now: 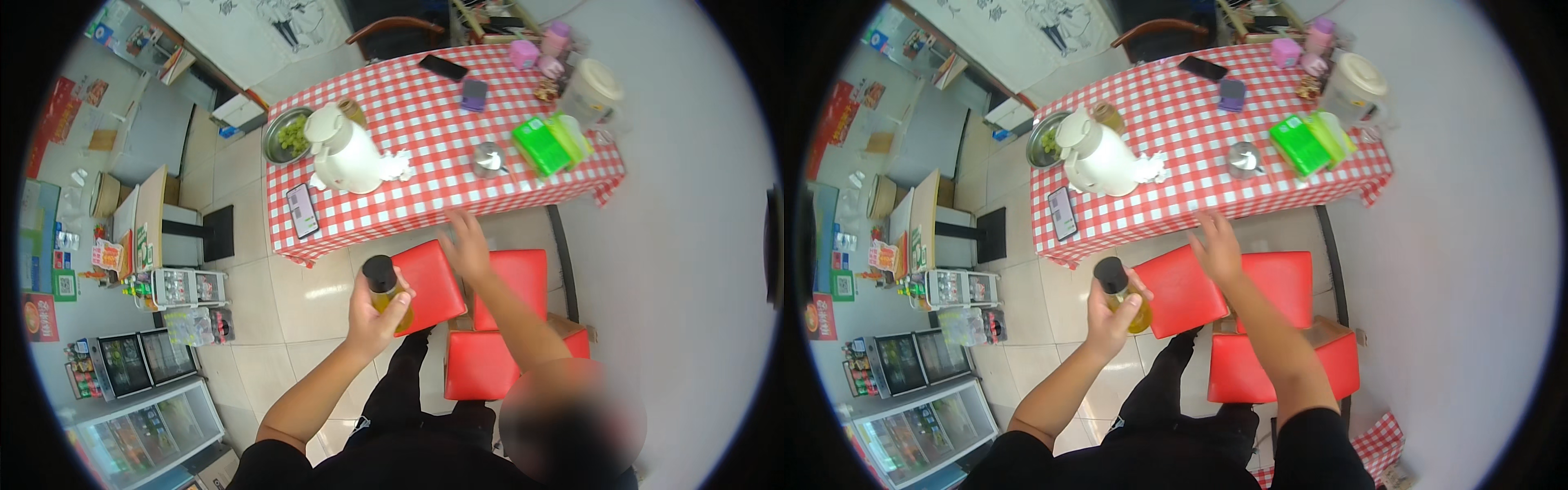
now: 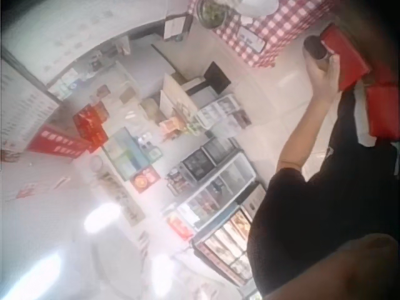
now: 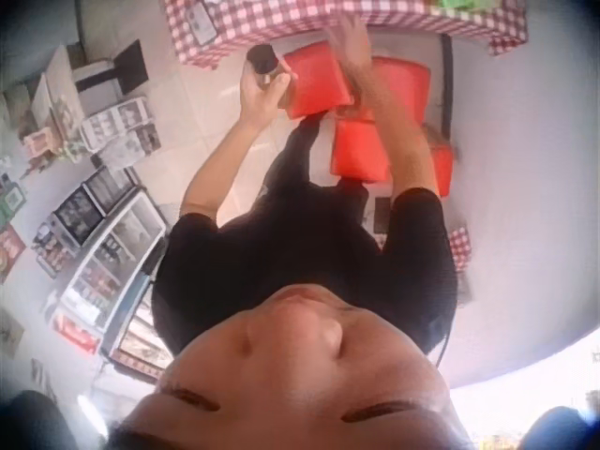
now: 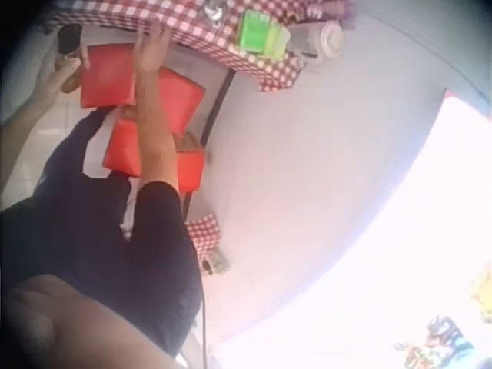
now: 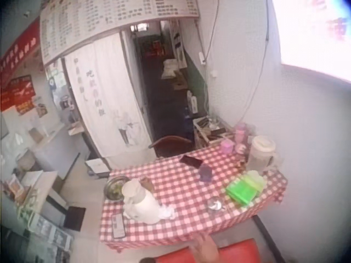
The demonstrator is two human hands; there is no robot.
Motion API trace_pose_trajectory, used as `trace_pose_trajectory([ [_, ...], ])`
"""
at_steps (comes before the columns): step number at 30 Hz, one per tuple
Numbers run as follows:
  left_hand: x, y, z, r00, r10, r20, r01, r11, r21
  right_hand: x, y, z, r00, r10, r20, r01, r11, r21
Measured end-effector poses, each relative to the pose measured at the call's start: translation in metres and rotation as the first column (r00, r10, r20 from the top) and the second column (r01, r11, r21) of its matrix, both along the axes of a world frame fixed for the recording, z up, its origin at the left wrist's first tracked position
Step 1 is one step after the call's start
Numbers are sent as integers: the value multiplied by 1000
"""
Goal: The person wipes a table covered with a red-and-white checkered tablecloth using a white cloth, then moves to another table to wipe a small metal container and a bottle. The person also lifts and repositions the tablecloth on the first table.
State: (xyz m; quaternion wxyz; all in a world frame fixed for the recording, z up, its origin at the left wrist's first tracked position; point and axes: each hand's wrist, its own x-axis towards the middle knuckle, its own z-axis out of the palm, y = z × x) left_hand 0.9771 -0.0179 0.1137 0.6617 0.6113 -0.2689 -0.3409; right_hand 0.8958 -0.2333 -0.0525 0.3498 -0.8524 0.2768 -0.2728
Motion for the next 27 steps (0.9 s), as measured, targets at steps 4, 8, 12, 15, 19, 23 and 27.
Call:
trace_pose_trajectory([
  [4,72,9,-4,997,32,-69,-33,999,-15,166,-33,-23,990,38,-135,-55,991,-126],
  [8,115,5,9,990,73,-118,-80,995,-51,228,-48,-62,931,64,-359,-123,982,-145],
  [12,143,3,13,988,66,-142,-85,988,-133,222,-46,-75,917,44,-395,-147,961,-234],
  [15,151,-8,25,983,21,-184,-53,984,-169,200,-50,-71,979,-44,-200,34,998,-54],
  [19,146,-25,47,974,27,-223,-54,992,-116,166,-8,37,958,-287,11,159,561,813],
  [23,130,-44,65,993,-85,-81,74,987,-140,102,45,219,774,-426,469,-146,600,787],
  [27,89,-70,109,989,-138,56,146,969,-199,65,50,279,763,-77,641,-114,961,252],
])
